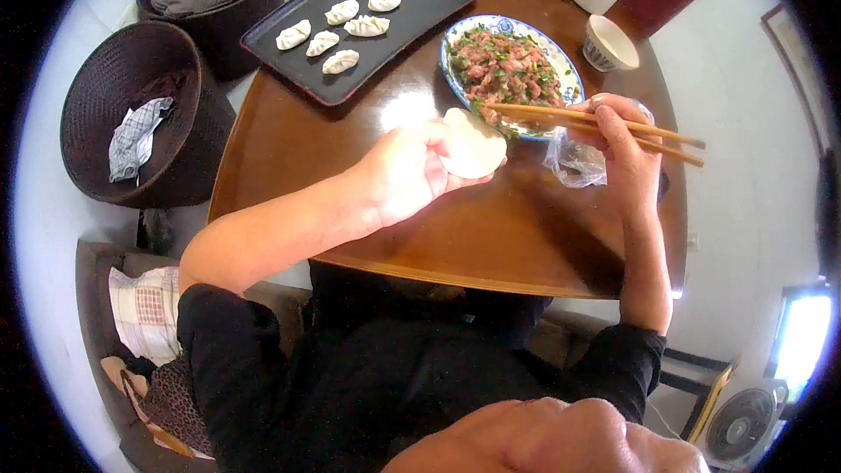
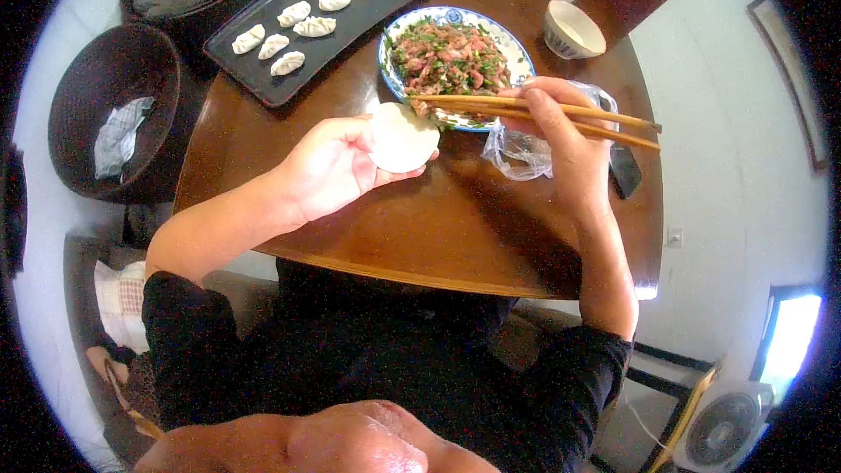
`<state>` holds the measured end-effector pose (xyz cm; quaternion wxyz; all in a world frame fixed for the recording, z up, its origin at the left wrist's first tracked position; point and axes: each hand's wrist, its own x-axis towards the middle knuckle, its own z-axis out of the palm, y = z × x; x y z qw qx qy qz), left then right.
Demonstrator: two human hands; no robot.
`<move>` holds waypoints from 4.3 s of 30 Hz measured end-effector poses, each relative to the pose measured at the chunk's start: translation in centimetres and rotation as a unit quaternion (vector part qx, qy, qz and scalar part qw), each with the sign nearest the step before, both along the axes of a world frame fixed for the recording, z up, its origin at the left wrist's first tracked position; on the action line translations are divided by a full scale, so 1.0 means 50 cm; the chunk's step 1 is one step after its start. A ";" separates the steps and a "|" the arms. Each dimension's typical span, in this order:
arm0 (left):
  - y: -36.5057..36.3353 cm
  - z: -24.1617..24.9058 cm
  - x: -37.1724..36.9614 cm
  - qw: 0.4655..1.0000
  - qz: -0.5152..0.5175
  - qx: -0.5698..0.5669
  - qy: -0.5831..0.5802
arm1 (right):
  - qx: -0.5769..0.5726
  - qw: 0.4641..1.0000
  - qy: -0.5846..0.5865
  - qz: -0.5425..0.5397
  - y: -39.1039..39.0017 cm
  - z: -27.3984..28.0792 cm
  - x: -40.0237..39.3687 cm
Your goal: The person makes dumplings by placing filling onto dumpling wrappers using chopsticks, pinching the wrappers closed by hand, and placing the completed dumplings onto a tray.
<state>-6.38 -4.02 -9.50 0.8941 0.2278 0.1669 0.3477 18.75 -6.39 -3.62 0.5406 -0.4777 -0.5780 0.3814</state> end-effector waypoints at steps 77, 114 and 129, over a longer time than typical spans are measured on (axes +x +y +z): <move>-0.012 -0.010 0.003 1.000 0.008 -0.006 0.028 | 0.047 0.994 -0.066 0.079 -0.046 0.012 0.003; -0.014 -0.009 0.002 1.000 0.008 -0.026 0.000 | 0.192 0.937 -0.246 0.155 -0.071 0.036 -0.006; -0.012 -0.007 0.004 0.999 0.003 -0.050 -0.015 | 0.209 0.961 -0.112 0.145 -0.053 0.020 0.031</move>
